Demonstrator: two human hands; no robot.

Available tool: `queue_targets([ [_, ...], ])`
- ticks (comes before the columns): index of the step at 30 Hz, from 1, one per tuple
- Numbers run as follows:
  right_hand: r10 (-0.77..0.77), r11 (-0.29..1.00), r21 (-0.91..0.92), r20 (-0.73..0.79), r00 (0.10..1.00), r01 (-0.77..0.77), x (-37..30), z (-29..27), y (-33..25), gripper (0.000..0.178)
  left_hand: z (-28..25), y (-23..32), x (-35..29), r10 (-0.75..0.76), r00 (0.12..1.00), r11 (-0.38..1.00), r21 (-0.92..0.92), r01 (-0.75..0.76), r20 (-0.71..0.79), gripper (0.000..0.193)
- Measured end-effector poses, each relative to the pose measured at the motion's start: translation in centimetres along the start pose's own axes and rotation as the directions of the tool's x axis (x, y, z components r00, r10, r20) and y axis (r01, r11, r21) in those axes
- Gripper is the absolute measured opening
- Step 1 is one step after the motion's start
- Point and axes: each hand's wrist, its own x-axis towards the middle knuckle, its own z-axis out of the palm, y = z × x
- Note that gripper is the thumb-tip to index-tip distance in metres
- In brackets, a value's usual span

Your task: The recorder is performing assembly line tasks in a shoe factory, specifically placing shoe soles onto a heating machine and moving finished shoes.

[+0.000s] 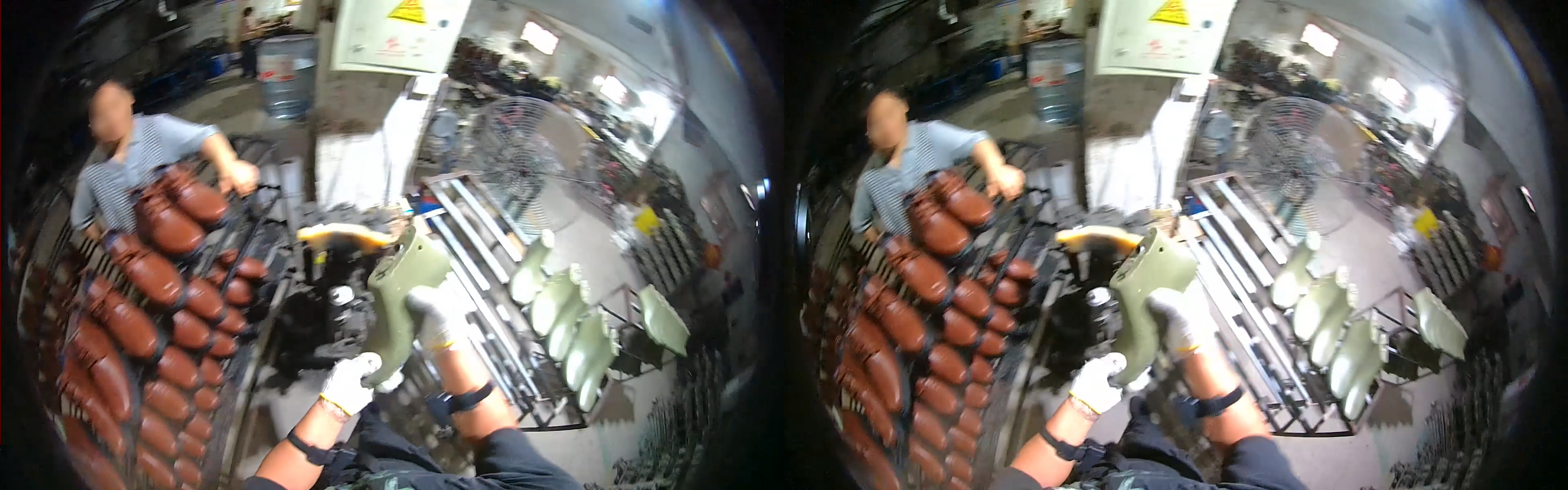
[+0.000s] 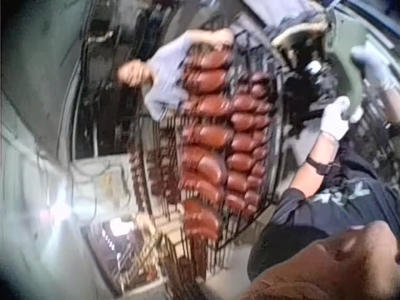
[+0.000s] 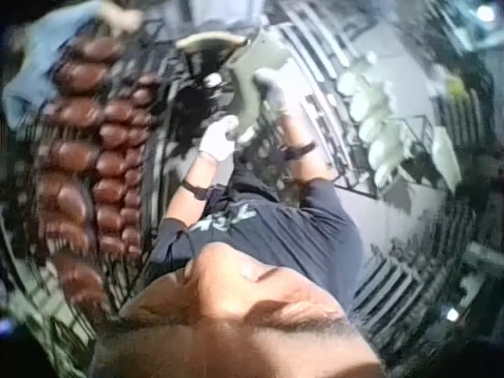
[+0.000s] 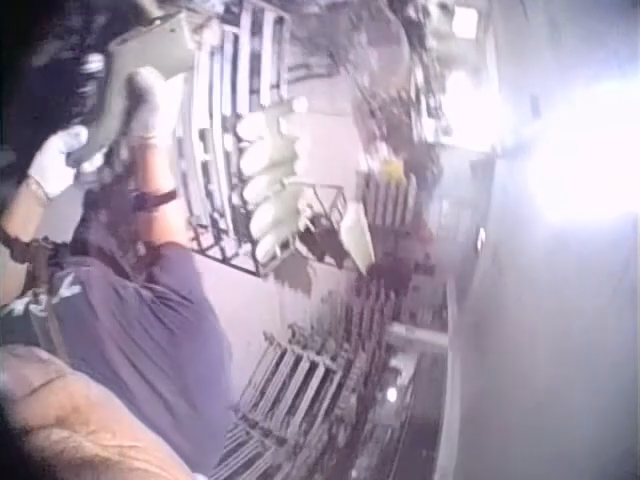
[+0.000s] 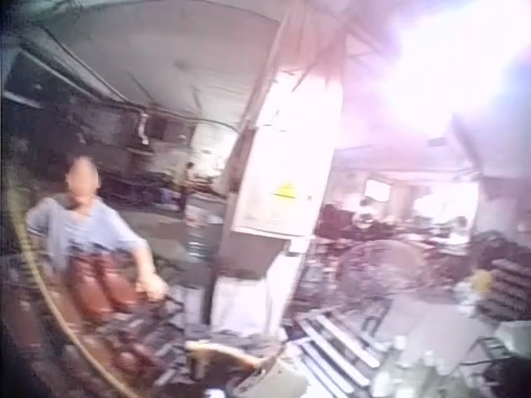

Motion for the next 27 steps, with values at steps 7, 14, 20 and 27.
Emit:
queue_targets([
  [7,-0.126,0.917,-0.398,-0.271,0.954,0.008,10.7,-14.5,-1.3,0.04,11.7,-1.0,14.6,0.134,0.989,0.476,0.879,-0.012,-0.059,0.054],
  [14,-0.121,-0.026,-0.82,-0.566,0.816,-0.572,21.5,-23.0,-3.0,0.058,-4.0,0.5,-0.2,0.62,0.764,-0.337,0.94,0.056,0.177,0.045],
  [20,-0.246,-0.017,-0.991,0.129,0.961,0.129,17.8,-16.3,-5.3,0.048,-0.7,15.7,-30.7,0.918,-0.384,0.205,0.71,0.673,0.099,0.023],
  [27,-0.376,0.576,-0.426,0.62,0.689,0.698,8.2,10.7,7.9,0.053,-11.1,20.7,-60.3,0.639,-0.77,0.683,0.458,0.569,0.003,0.106],
])
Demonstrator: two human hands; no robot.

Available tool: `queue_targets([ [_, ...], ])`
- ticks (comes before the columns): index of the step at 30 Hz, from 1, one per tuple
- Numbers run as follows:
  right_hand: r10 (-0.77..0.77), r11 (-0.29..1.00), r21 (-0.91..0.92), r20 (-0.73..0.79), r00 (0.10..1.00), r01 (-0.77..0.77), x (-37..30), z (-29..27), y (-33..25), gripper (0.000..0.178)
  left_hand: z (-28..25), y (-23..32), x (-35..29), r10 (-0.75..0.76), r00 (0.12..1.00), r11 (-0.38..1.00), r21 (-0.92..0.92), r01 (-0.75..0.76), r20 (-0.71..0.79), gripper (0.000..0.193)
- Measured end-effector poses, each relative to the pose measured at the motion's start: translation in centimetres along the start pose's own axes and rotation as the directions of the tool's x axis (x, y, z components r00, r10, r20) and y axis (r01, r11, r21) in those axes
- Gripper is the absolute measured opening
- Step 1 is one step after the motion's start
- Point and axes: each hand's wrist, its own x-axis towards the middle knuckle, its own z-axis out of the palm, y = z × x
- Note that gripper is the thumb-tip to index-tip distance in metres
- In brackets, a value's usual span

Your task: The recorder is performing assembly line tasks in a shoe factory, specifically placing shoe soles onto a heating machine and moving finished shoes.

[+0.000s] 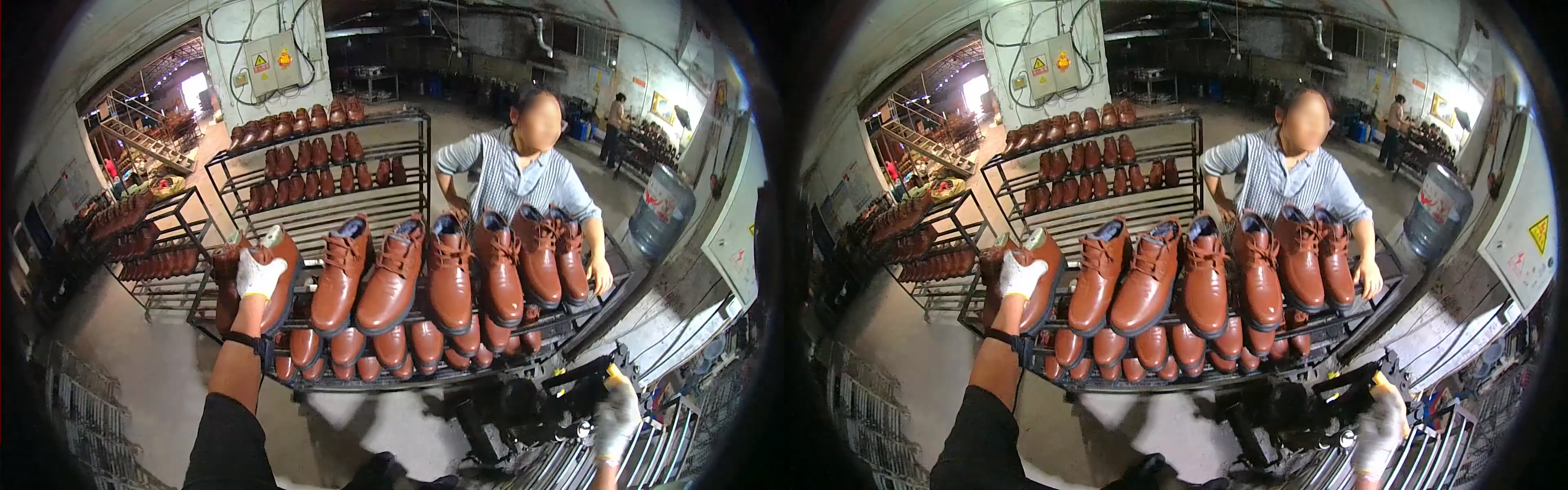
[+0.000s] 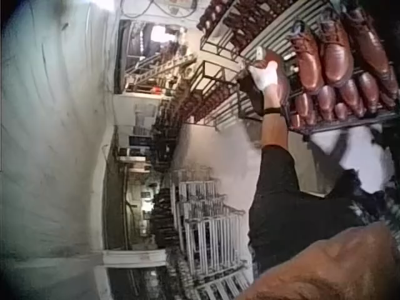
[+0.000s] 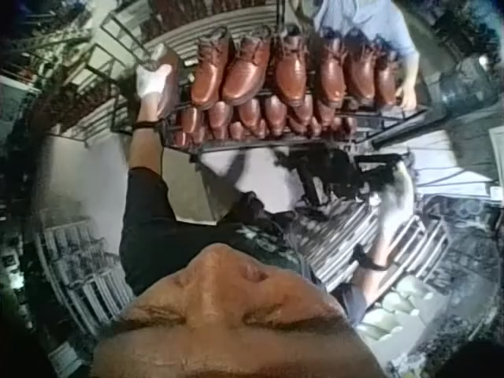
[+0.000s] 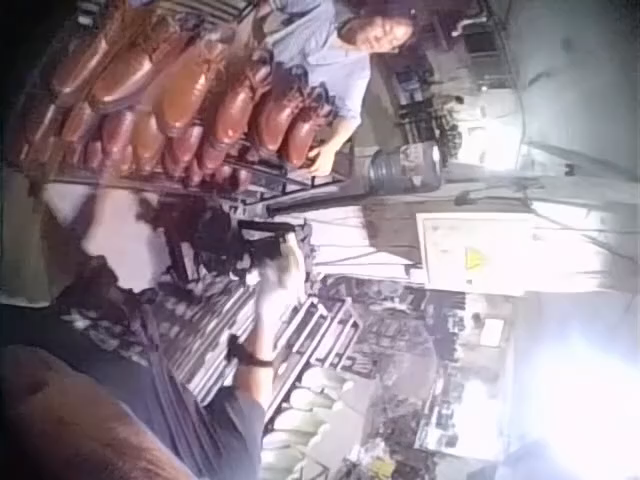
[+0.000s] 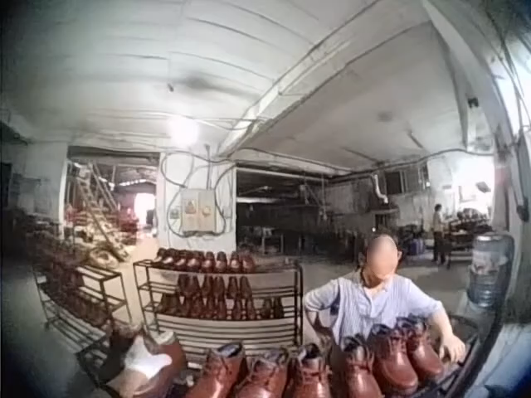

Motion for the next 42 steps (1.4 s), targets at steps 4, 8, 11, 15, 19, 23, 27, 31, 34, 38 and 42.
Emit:
queue_targets([
  [4,0.182,0.96,0.094,0.509,0.841,-0.265,-4.5,9.5,-7.7,0.044,1.7,-1.7,1.3,-0.035,0.998,0.997,-0.07,0.039,0.056,0.082],
  [8,0.368,0.622,0.319,0.686,0.627,-0.715,-9.9,12.7,-11.4,0.074,2.2,0.4,-1.8,0.057,0.906,0.277,-0.879,0.388,0.418,0.039],
  [11,0.024,0.194,0.653,0.743,0.669,-0.732,-9.0,17.1,-19.5,0.122,4.7,-5.9,-5.5,0.144,0.869,0.177,-0.876,0.448,0.473,0.044],
  [15,0.075,0.508,0.691,0.559,0.826,-0.514,-7.5,20.0,-25.5,0.11,1.4,7.6,-26.5,0.401,0.594,0.278,-0.711,0.646,0.697,0.031],
  [19,0.605,0.373,0.627,0.395,0.692,-0.684,-6.6,11.6,-17.1,0.075,0.2,17.7,-36.2,0.461,0.237,0.522,-0.477,0.707,0.855,0.032],
  [23,0.755,0.575,0.51,-0.028,0.656,-0.64,-11.0,1.8,-10.7,0.069,3.4,16.6,-42.8,0.753,-0.413,0.58,-0.813,0.049,0.512,0.051],
  [27,0.726,0.687,0.382,-0.32,0.609,-0.618,-11.5,-4.8,-8.6,0.074,7.1,15.8,-48.0,0.751,-0.484,0.494,-0.868,-0.038,0.449,0.065],
  [31,0.757,0.647,0.192,-0.279,0.591,-0.738,-8.9,-6.5,-6.4,0.082,9.3,16.3,-50.6,0.759,-0.494,0.496,-0.868,0.013,0.425,0.062],
  [34,0.754,0.636,0.081,-0.282,0.594,-0.768,-6.1,-6.1,-5.2,0.074,11.1,16.2,-50.9,0.71,-0.539,0.576,-0.814,0.075,0.453,0.06],
  [38,0.733,0.573,-0.31,-0.219,0.644,-0.758,-1.8,-6.8,-6.7,0.078,13.9,14.7,-50.1,0.808,-0.425,0.421,-0.904,-0.068,0.409,0.044],
  [42,0.735,0.351,-0.777,-0.117,0.668,-0.522,3.1,-2.3,-9.8,0.085,11.6,23.0,-50.4,0.759,-0.232,0.623,-0.782,-0.014,0.608,0.042],
])
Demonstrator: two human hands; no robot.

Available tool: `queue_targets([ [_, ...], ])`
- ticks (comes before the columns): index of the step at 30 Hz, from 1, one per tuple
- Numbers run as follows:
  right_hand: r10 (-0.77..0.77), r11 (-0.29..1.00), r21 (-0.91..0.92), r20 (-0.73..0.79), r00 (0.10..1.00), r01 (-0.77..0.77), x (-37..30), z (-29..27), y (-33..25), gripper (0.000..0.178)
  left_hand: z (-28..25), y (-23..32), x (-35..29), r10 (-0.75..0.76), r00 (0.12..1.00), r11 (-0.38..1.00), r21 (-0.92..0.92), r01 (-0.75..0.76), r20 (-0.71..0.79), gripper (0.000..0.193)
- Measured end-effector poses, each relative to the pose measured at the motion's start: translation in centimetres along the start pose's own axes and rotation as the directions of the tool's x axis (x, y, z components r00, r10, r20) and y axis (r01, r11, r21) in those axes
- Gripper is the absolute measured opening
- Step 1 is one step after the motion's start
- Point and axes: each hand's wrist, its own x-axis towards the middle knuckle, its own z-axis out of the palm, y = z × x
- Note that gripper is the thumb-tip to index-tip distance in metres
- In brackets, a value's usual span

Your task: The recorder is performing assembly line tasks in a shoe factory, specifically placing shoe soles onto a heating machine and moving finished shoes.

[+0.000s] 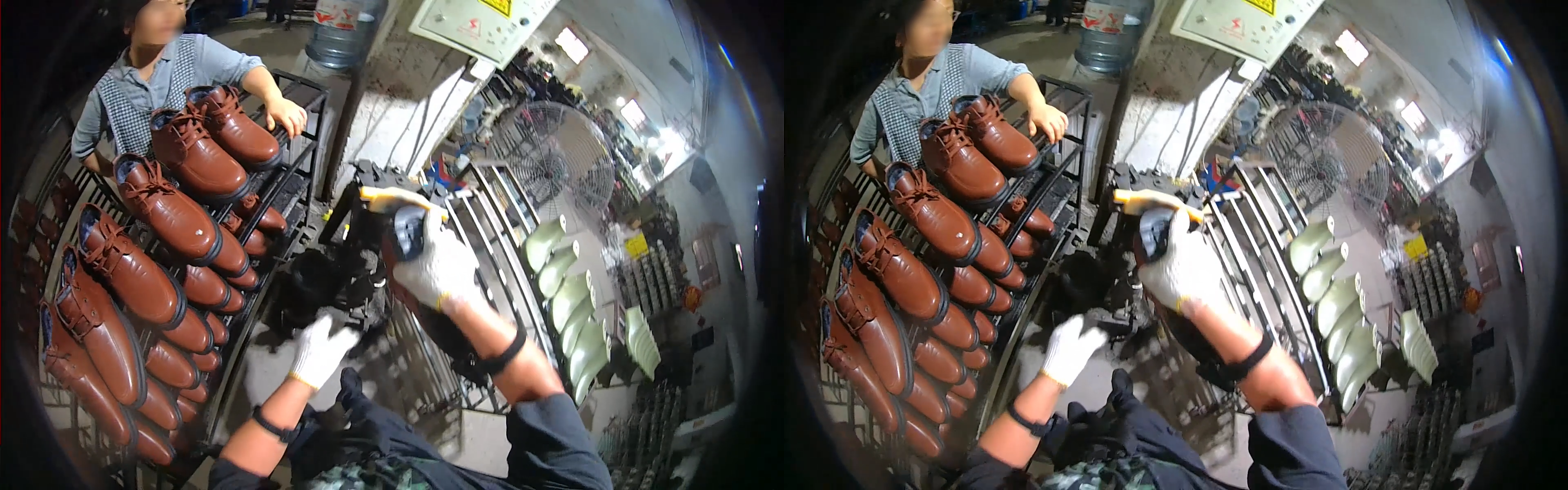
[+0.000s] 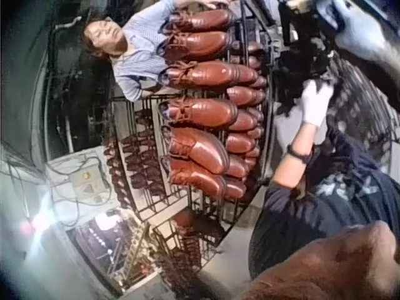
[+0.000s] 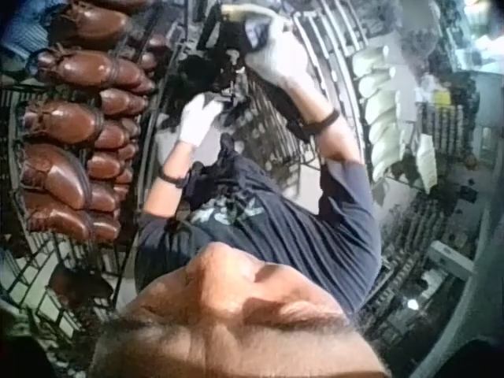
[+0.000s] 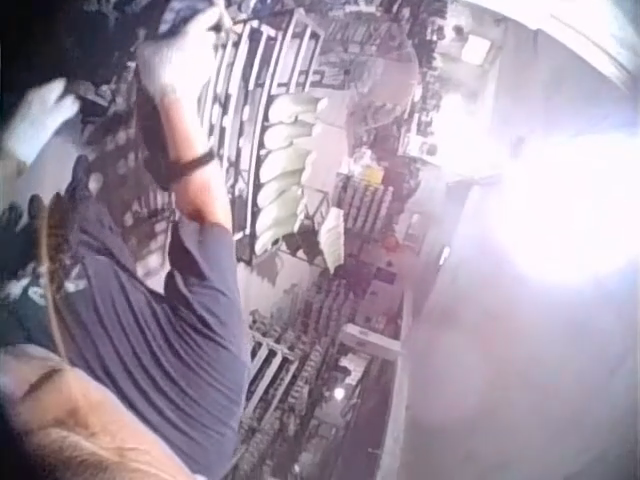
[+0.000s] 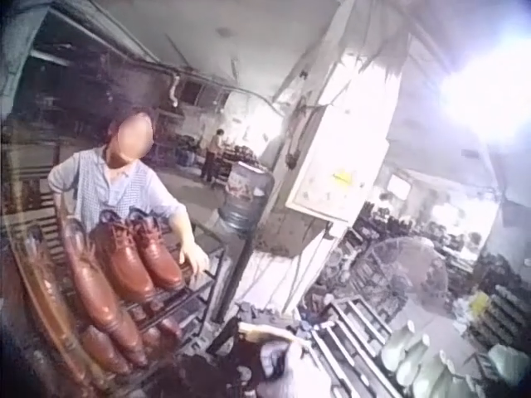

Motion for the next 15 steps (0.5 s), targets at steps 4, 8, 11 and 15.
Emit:
queue_targets([
  [4,-0.154,0.986,0.05,-0.042,0.987,0.156,0.3,2.5,1.9,0.102,3.4,6.7,5.2,-0.062,0.992,0.403,-0.906,0.129,0.114,0.011],
  [8,-0.257,0.49,0.862,0.286,0.923,-0.13,-0.2,5.1,11.0,0.065,8.1,10.6,5.9,0.006,1.0,0.563,-0.826,-0.022,-0.022,0.019],
  [11,-0.196,0.135,0.837,0.548,0.813,-0.531,-2.4,3.9,9.2,0.04,7.9,9.8,5.7,-0.131,0.982,0.337,-0.925,0.174,0.137,0.045],
  [15,-0.175,0.016,0.849,0.522,0.835,-0.527,-2.6,6.1,8.8,0.039,7.0,2.7,5.5,0.125,0.874,-0.578,-0.681,0.45,0.47,0.049],
])
